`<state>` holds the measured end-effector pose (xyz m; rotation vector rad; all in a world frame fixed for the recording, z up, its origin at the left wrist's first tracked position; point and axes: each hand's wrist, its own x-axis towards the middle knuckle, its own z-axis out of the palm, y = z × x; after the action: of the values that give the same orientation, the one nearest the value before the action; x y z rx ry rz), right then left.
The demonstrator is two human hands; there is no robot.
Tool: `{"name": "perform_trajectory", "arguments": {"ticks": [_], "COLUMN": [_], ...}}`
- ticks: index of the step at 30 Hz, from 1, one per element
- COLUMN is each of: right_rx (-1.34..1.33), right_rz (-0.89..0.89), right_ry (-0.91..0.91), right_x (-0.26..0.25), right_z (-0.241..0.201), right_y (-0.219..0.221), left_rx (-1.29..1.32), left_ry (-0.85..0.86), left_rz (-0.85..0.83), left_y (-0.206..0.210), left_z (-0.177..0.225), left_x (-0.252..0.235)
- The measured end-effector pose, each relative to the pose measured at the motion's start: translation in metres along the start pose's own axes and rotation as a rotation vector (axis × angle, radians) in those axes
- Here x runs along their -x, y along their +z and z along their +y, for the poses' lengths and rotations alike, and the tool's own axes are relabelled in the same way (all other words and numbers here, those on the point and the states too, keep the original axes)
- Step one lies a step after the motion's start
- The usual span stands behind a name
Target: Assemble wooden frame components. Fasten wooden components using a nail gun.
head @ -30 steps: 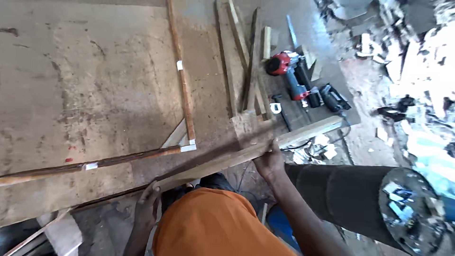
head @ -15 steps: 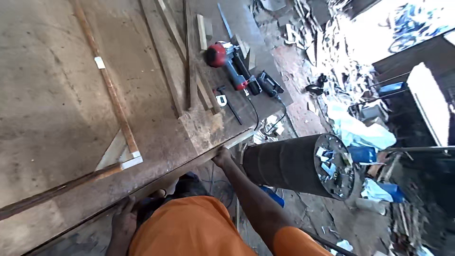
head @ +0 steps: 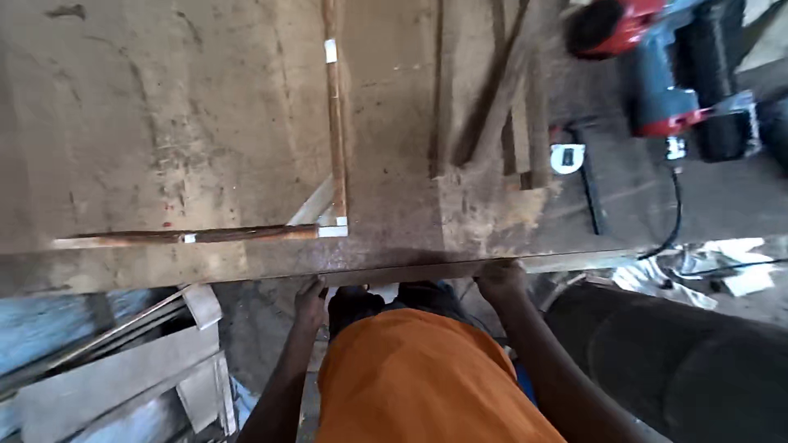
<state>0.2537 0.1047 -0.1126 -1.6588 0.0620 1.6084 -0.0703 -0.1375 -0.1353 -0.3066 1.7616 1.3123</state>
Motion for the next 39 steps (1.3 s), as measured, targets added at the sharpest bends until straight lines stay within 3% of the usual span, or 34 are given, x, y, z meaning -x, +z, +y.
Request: {"name": "perform_trajectory", "arguments": {"ticks": [7,30,35,39], "right_rx": [0.051,-0.084,-0.033,-0.023], "right_rz": [0.11,0.031,-0.008,0.014], "right_ry": [0.032,-0.034,-0.018,0.002], "right_x": [0.005,0.004,0.007,-0.004], "right_z": [-0.001,0.004,-0.001,0.006], "right_y": [0.011,0.002,0.0,-0.012], "left_rx": [0.0,-0.1,-0.171,-0.13], "left_ry": [-0.02,0.032,0.033,0.044], "left_rz": [-0.005,-0.074,-0.16,-0.322], "left_y": [-0.004,-0.008,-0.022,-0.056], "left_z": [0.001,0.011,0.005,-0.015], "left_x": [0.003,-0.006,-0.01,-0.018]}}
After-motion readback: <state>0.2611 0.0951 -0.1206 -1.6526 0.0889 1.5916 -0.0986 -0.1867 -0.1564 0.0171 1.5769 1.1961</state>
